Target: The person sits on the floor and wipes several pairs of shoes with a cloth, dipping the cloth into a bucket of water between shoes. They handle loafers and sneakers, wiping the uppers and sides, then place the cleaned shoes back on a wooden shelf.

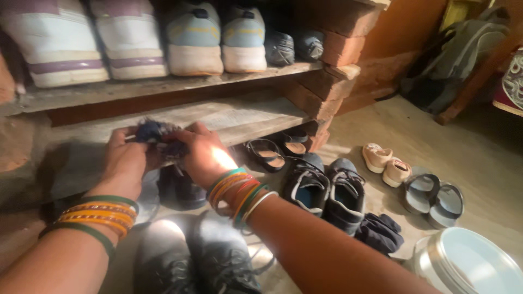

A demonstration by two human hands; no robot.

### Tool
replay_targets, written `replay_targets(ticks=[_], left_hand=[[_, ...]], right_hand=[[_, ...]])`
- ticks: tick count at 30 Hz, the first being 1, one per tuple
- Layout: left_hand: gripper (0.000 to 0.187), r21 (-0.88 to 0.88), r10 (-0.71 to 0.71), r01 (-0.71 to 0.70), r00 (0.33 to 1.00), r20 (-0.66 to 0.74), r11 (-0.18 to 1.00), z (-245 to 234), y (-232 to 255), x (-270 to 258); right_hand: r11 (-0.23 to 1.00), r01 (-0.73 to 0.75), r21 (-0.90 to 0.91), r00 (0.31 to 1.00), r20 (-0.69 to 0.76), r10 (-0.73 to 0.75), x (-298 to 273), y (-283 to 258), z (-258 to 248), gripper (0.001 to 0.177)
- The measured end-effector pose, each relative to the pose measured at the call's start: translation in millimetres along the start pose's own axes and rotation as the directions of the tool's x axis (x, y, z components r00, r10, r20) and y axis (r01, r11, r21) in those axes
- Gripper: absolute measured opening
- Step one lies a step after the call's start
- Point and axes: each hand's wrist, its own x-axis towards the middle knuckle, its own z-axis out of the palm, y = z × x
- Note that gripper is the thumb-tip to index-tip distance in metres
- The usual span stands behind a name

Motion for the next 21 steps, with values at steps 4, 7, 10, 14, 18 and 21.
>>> replay_targets(ticks=[4, 7, 10, 14, 18, 21], left_hand=[[0.077, 0.645, 0.179, -0.135, 0.984, -0.002, 0.752, -45.5, -5.9, 20.1], [0.073, 0.749, 0.343, -0.319, 0.930, 0.131, 0.581, -72.7, -10.7, 7.7], [0.069, 0.791, 0.214, -0.183, 0.974, 0.067, 0.584, -85.5, -16.4, -15.4], [0.068, 0.723, 0.370, -0.295, 0.927, 0.058, 0.624, -87.8, -27.8, -27.1], [0.070, 0.726, 0.444, -0.356, 0.893, 0.077, 0.589, -82.0, -39.7, -17.6], [0.064, 0.711, 0.417, -0.309, 0.908, 0.024, 0.632, -78.7, -44.9, -11.1]], right_hand=[[0.945, 0.315, 0.087, 0.925, 0.197, -0.326, 9.1, -8.0, 23.8, 0.041], [0.984, 0.171, -0.050, 0.956, 0.251, -0.153, 7.8, -14.5, 23.6, 0.062], [0.985, 0.042, -0.165, 0.996, 0.090, -0.027, 20.9, -22.4, 42.0, 0.059], [0.964, 0.097, -0.247, 0.978, 0.203, -0.047, 33.5, -22.0, 84.5, 0.074], [0.964, 0.033, -0.264, 0.964, 0.262, 0.039, 37.0, -10.2, 117.2, 0.073], [0.975, 0.121, -0.186, 0.984, 0.153, -0.093, 45.2, 12.8, 129.0, 0.055]])
